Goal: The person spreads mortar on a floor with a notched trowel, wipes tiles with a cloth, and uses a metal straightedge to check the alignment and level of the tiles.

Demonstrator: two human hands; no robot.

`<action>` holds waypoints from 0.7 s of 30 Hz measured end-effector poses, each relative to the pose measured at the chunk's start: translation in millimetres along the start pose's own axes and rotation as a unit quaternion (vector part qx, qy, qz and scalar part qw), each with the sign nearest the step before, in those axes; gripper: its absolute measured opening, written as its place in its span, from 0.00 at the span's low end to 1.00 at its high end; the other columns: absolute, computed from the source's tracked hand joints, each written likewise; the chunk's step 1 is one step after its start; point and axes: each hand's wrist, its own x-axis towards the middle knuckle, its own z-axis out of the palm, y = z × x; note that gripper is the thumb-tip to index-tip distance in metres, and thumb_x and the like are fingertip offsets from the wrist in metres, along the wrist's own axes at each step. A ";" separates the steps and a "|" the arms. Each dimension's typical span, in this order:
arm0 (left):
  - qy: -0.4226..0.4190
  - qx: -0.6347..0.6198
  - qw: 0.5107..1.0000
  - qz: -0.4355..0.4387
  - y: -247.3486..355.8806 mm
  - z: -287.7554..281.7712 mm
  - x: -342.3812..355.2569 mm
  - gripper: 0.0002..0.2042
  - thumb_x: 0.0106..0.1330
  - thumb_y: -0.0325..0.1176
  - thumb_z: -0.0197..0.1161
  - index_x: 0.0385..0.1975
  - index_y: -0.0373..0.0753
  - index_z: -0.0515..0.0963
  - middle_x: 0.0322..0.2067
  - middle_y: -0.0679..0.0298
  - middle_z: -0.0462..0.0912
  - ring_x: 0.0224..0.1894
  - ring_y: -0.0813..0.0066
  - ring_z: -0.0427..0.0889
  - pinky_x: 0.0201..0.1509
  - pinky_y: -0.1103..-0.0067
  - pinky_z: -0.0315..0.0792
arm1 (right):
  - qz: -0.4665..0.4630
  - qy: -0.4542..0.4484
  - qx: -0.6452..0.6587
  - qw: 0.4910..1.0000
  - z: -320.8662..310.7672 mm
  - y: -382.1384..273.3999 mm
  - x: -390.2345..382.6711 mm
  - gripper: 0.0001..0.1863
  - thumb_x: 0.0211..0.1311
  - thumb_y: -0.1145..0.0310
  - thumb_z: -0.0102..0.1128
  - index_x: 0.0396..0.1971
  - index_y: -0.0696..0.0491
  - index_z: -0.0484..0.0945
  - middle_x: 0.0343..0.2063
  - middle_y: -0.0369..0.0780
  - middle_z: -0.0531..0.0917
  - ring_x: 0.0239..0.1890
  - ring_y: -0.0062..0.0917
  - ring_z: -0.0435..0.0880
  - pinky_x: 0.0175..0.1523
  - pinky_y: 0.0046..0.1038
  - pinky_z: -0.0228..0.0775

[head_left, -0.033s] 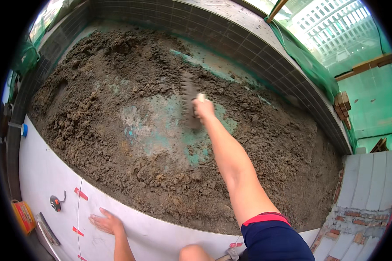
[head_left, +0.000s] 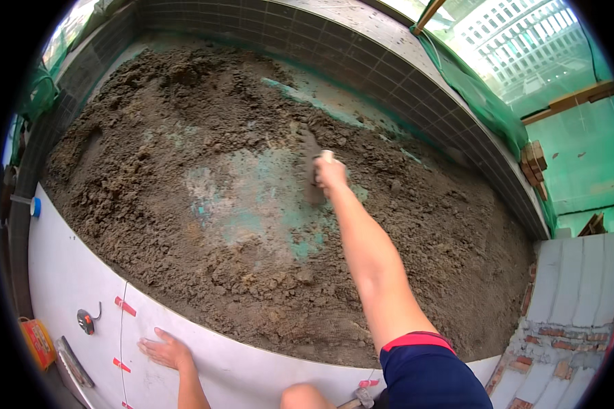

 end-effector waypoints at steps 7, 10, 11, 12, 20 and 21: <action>0.027 -0.015 0.999 0.017 -22.7 16.8 3.6 0.38 0.71 0.61 0.39 0.67 0.31 0.56 0.68 0.51 0.56 0.72 0.57 0.52 0.72 0.59 0.48 | 0.102 0.145 0.180 0.967 -194.7 58.6 -22.5 0.09 0.60 0.66 0.59 0.27 0.48 0.67 0.17 0.31 0.67 0.14 0.16 0.65 0.16 0.23 0.57; 0.031 0.000 0.999 0.024 -18.7 12.4 0.8 0.37 0.71 0.59 0.40 0.66 0.29 0.57 0.67 0.47 0.57 0.71 0.55 0.53 0.72 0.62 0.50 | 0.083 0.211 0.358 0.906 -237.9 61.8 -54.1 0.13 0.60 0.64 0.55 0.19 0.44 0.62 0.11 0.28 0.63 0.09 0.15 0.62 0.12 0.19 0.54; 0.027 -0.002 0.999 0.028 -9.4 9.7 -0.3 0.37 0.71 0.59 0.40 0.65 0.28 0.57 0.66 0.46 0.58 0.71 0.54 0.54 0.71 0.63 0.51 | 0.084 0.219 0.407 0.883 -263.1 59.5 -62.3 0.16 0.61 0.63 0.51 0.16 0.42 0.58 0.10 0.28 0.63 0.08 0.15 0.60 0.12 0.19 0.54; 0.025 -0.012 0.999 0.032 -3.0 10.6 -1.1 0.37 0.71 0.59 0.40 0.65 0.28 0.57 0.67 0.46 0.58 0.71 0.55 0.54 0.71 0.62 0.51 | 0.084 0.269 0.447 0.849 -280.5 60.0 -68.0 0.18 0.62 0.61 0.49 0.14 0.42 0.57 0.09 0.27 0.63 0.09 0.14 0.61 0.13 0.19 0.53; 0.029 -0.024 0.998 0.050 -21.3 15.1 9.0 0.37 0.70 0.61 0.41 0.62 0.28 0.61 0.64 0.47 0.61 0.69 0.54 0.56 0.70 0.62 0.53 | 0.111 -0.153 0.138 0.972 -82.3 89.5 -210.5 0.08 0.60 0.69 0.59 0.27 0.49 0.68 0.15 0.28 0.68 0.11 0.14 0.66 0.15 0.18 0.56; 0.030 -0.019 0.998 0.049 -18.1 13.6 6.1 0.37 0.70 0.61 0.41 0.62 0.27 0.62 0.64 0.47 0.62 0.69 0.54 0.57 0.70 0.62 0.54 | 0.130 -0.141 0.086 0.978 -69.6 92.7 -216.7 0.07 0.57 0.70 0.58 0.27 0.50 0.68 0.15 0.30 0.69 0.12 0.15 0.67 0.14 0.20 0.56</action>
